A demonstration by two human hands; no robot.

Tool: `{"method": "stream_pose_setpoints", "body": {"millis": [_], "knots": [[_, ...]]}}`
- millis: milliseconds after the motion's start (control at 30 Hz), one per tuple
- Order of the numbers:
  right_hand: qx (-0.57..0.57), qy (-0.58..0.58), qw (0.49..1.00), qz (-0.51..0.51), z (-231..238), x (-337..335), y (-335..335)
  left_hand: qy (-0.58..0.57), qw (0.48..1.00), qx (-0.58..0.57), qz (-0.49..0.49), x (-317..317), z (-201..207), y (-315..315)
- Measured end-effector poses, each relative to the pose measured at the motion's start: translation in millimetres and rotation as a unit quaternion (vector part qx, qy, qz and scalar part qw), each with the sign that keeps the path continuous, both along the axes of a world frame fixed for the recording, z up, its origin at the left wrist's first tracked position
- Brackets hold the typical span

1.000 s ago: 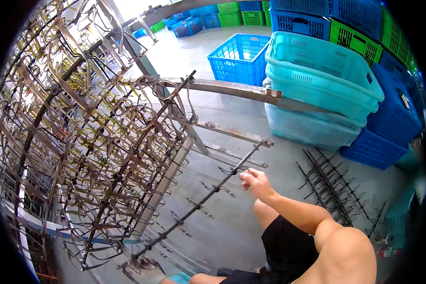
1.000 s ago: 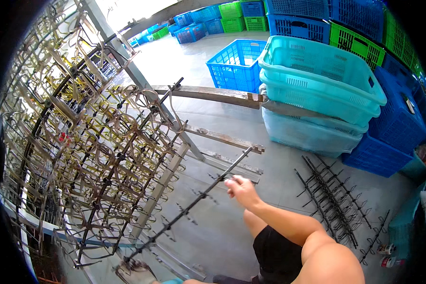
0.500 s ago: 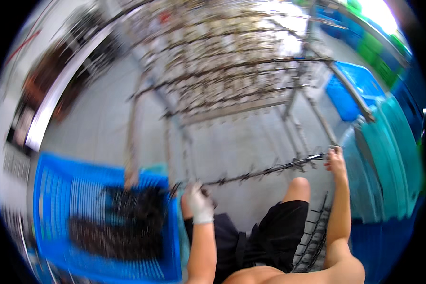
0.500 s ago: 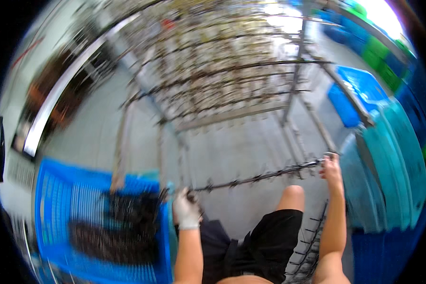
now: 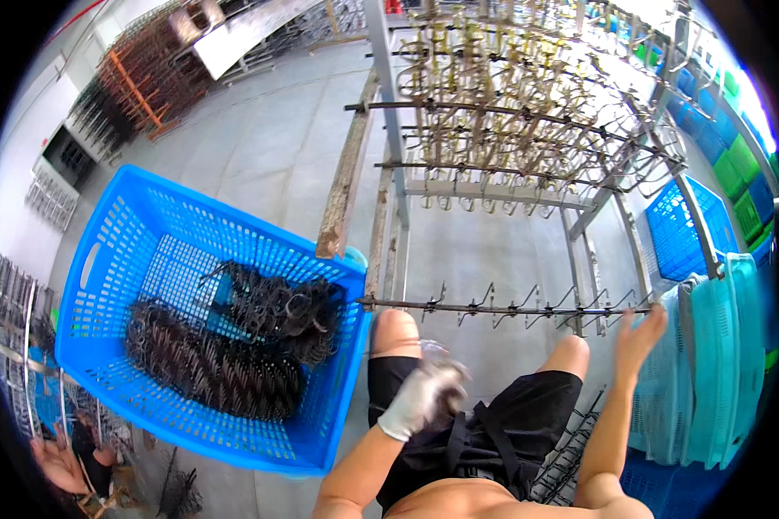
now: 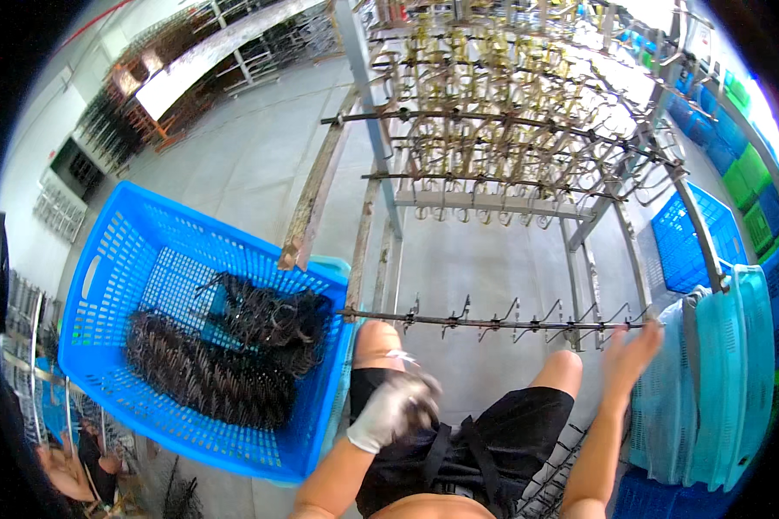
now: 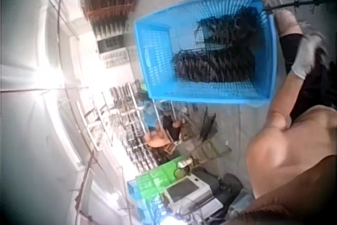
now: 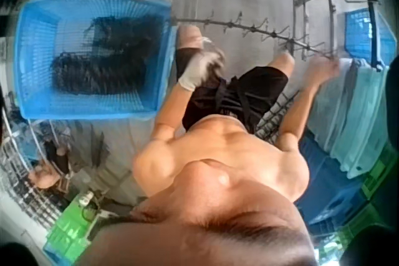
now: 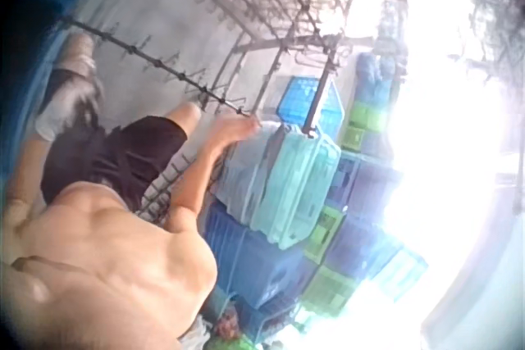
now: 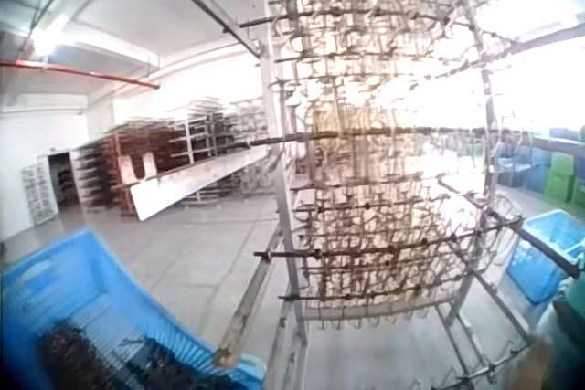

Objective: The person sits on the floor and repeatedly picks up metal hooks from a blue basket, then attaches them to a horizontal metal rod on a rack. The person continues this process, filling the rack with hooks.

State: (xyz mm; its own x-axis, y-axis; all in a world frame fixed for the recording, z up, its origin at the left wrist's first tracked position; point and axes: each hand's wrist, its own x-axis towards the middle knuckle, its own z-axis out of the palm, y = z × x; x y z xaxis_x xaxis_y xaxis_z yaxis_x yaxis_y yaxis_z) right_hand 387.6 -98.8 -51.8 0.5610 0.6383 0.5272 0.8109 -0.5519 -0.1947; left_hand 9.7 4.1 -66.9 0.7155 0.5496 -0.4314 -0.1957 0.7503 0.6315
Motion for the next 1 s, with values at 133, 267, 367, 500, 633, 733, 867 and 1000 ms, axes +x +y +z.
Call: {"method": "stream_pose_setpoints", "body": {"millis": [133,267,367,500,633,733,867,1000], "knots": [[-0.200,0.285,0.707,0.615,86,-170,43,-0.104,0.945,-0.098,-0.293,8,36,-40],[-0.235,0.491,0.569,0.617,55,-177,47,-0.315,0.898,-0.209,-0.224,-15,25,-46],[-0.187,0.522,0.646,0.525,28,-180,47,-0.286,0.937,-0.098,-0.177,-46,38,-29],[-0.083,0.644,0.617,0.446,10,-190,42,0.076,0.918,0.389,-0.025,-61,41,-15],[-0.095,0.894,0.283,0.335,24,-196,28,0.131,0.854,0.494,-0.104,-73,48,5],[-0.323,0.874,0.142,0.334,17,-198,24,0.169,0.873,0.443,-0.114,-81,68,22],[-0.019,0.882,0.144,0.448,38,-185,23,0.336,0.799,0.492,-0.081,-87,45,17],[0.162,0.861,0.395,0.278,21,-227,79,0.378,0.810,0.448,0.005,-96,43,13]]}}
